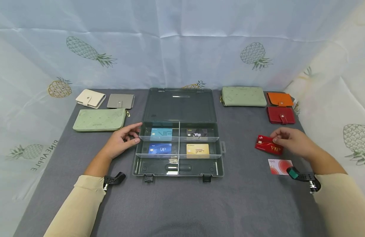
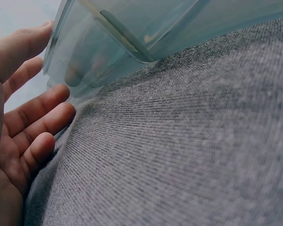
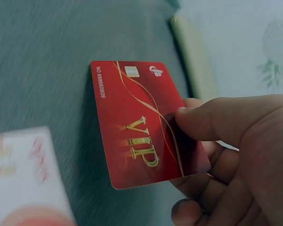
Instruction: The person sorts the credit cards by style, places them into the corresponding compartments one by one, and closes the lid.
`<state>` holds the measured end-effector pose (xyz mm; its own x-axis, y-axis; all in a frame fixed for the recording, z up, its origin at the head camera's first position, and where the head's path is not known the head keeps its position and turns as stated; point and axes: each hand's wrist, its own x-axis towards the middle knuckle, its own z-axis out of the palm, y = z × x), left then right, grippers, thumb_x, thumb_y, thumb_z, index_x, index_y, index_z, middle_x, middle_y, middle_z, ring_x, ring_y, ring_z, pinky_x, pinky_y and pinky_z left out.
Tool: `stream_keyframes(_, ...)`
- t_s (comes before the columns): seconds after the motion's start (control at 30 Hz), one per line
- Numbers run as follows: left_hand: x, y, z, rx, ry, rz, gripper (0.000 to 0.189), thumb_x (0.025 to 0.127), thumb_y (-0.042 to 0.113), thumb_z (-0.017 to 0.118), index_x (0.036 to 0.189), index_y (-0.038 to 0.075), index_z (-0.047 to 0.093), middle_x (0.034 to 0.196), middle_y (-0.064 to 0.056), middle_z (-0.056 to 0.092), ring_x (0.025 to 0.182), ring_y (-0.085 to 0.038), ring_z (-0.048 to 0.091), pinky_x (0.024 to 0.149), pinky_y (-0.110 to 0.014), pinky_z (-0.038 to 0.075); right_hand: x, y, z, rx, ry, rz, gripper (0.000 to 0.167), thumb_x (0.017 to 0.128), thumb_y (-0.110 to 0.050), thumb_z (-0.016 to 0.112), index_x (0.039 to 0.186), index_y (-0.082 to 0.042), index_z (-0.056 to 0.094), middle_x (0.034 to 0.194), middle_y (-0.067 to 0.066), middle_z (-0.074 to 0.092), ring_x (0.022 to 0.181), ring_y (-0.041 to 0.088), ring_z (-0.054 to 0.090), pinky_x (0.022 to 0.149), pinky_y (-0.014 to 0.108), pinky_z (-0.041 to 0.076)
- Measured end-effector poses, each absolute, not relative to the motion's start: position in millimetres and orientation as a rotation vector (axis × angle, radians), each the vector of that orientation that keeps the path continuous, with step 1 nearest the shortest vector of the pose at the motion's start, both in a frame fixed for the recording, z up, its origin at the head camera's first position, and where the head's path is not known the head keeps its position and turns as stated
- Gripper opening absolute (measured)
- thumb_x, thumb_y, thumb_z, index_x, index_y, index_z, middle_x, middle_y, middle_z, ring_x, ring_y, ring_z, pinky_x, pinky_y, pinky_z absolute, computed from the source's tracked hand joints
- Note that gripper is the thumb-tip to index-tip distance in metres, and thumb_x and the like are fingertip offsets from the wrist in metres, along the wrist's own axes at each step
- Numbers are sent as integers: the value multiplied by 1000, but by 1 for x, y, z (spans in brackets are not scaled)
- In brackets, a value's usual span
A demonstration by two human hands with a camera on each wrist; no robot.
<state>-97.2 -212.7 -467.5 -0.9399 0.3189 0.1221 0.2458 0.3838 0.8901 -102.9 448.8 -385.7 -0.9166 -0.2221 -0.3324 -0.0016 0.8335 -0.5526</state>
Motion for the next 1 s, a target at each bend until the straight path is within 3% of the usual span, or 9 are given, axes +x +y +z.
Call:
stream_keyframes(0.23,-97,-214,-470,526,2560,1623,61,95,10,80,152,12,61,125,-15,71,99,-22,66,72,-23,47,-110,407,-358,-189,2569,-894,29,109,-17,64,134,-2,67,113,6,68,99,7,59,76,29,58)
stream_keyframes(0.53,-98,-213,-471,530,2556,1624,61,95,10,80,153,13,61,126,-15,71,100,-24,66,72,-23,47,-109,323,-334,-352,2448,-1034,23,108,-17,66,128,-8,71,116,8,69,104,21,63,82,33,59)
stream_keyframes(0.77,-98,-212,-470,527,2559,1615,61,96,11,80,153,13,60,127,-14,71,100,-23,66,73,-23,47,-102,254,-331,-527,2298,-1114,13,105,-10,68,116,-8,73,104,7,70,97,25,64,83,33,57)
stream_keyframes(1.0,-97,-213,-470,525,2557,1613,61,96,12,80,154,12,60,128,-15,71,100,-22,66,72,-22,47,-98,192,-346,-650,2116,-1173,13,103,-3,66,114,-5,71,99,7,71,86,24,65,77,37,57)
